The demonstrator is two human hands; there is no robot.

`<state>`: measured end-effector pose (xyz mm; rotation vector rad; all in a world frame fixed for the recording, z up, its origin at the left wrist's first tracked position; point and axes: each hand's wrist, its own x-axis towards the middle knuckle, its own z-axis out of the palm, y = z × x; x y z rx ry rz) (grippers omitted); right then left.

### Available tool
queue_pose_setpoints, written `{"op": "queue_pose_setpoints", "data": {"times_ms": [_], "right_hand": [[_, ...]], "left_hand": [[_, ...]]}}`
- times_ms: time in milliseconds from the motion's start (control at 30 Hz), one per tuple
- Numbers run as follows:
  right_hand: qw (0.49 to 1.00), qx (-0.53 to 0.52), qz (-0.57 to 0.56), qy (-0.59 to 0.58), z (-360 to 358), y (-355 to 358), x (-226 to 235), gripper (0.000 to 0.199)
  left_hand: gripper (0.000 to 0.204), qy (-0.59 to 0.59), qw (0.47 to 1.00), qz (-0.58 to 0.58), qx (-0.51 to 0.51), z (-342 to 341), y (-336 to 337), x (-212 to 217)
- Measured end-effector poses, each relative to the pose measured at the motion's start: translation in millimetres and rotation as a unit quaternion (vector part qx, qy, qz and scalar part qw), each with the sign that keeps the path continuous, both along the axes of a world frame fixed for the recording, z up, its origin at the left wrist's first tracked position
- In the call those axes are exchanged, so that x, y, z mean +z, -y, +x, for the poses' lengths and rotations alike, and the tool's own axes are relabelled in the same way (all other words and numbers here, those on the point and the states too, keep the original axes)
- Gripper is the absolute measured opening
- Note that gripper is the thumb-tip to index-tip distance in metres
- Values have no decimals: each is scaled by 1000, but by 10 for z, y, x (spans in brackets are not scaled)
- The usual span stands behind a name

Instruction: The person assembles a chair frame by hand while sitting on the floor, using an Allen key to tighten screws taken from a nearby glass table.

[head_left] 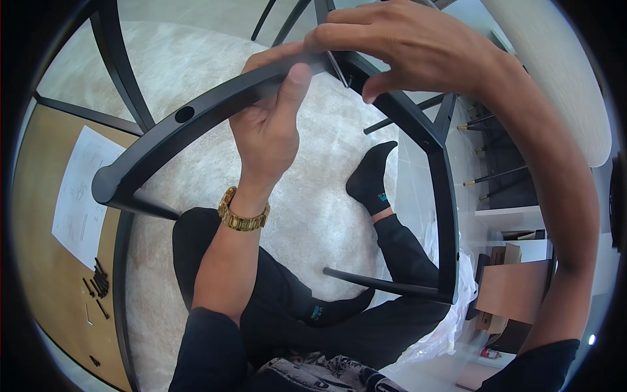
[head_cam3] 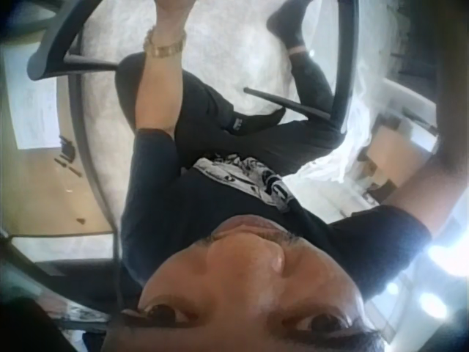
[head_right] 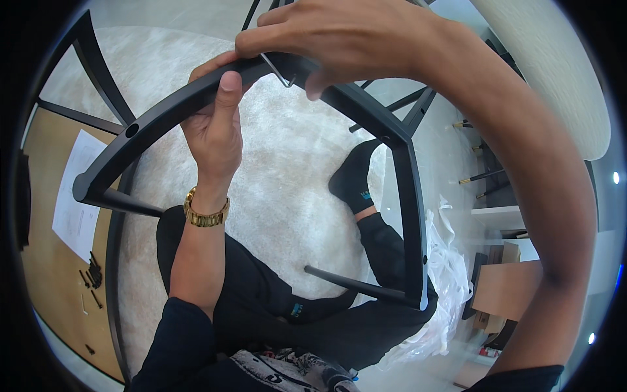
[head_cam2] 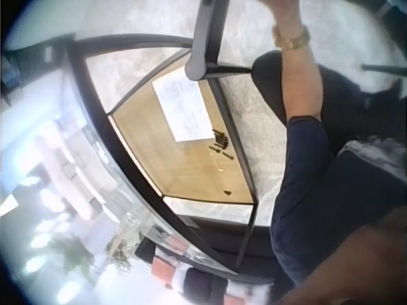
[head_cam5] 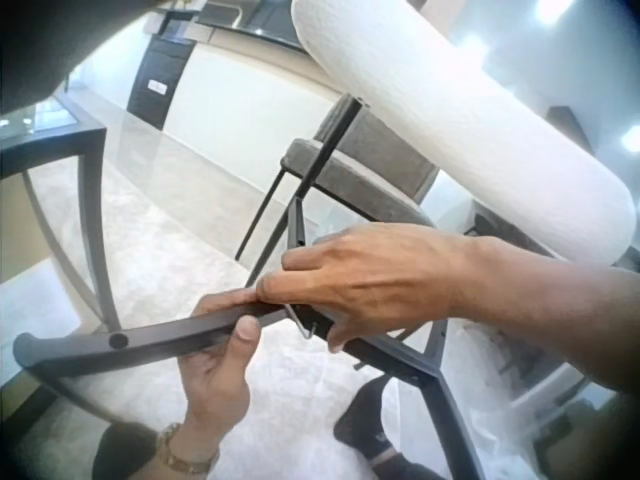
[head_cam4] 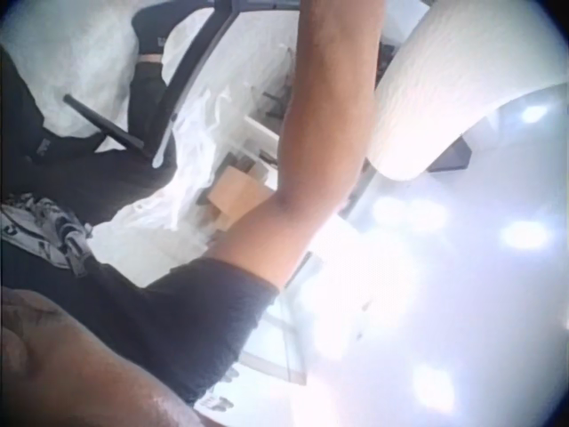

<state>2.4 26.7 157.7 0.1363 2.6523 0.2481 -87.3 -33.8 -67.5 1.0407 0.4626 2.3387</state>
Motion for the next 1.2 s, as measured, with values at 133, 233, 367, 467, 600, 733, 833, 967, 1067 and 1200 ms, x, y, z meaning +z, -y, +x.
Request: {"op": "queue_pose_setpoints", "data": {"times_ms": [133, 233, 367, 467, 600, 733, 833, 967, 1067, 1200], "right_hand": [[995, -9, -94, -42, -41, -25, 43, 28], [987, -58, -134, -62, -164, -73, 11, 25], [985, -92, -133, -58, -189, 2, 75, 25], [980, -146, -123, -50, -238, 50, 59, 24], [979, -56, -132, -143, -21, -117, -90, 23], [979, -32, -116, -164, 46, -83, -77, 22], [976, -17, -98, -194, 110, -26, -87, 21], [946, -41, -136, -293, 299, -50, -273, 19], [943, -98, -56, -315, 531, 15, -388, 14], [912, -91, 1, -401, 566, 146, -538, 24]], "left_hand": [[23, 0, 1000, 5, 14, -6, 10, 2], [23, -8, 999, -10, 32, -8, 23, 43], [23, -35, 998, -14, 40, -89, 31, -6], [26, -55, 997, -21, 49, -117, 27, -29], [28, -79, 995, -22, 48, -149, 17, -20], [27, -55, 998, 5, 25, -159, 11, 23], [26, -68, 998, 0, 7, -223, 9, -70], [25, -94, 995, 2, 32, -205, 29, 0], [24, -103, 994, -5, 41, -214, 47, 4], [24, -102, 994, -21, 34, -211, 88, 47]]}}
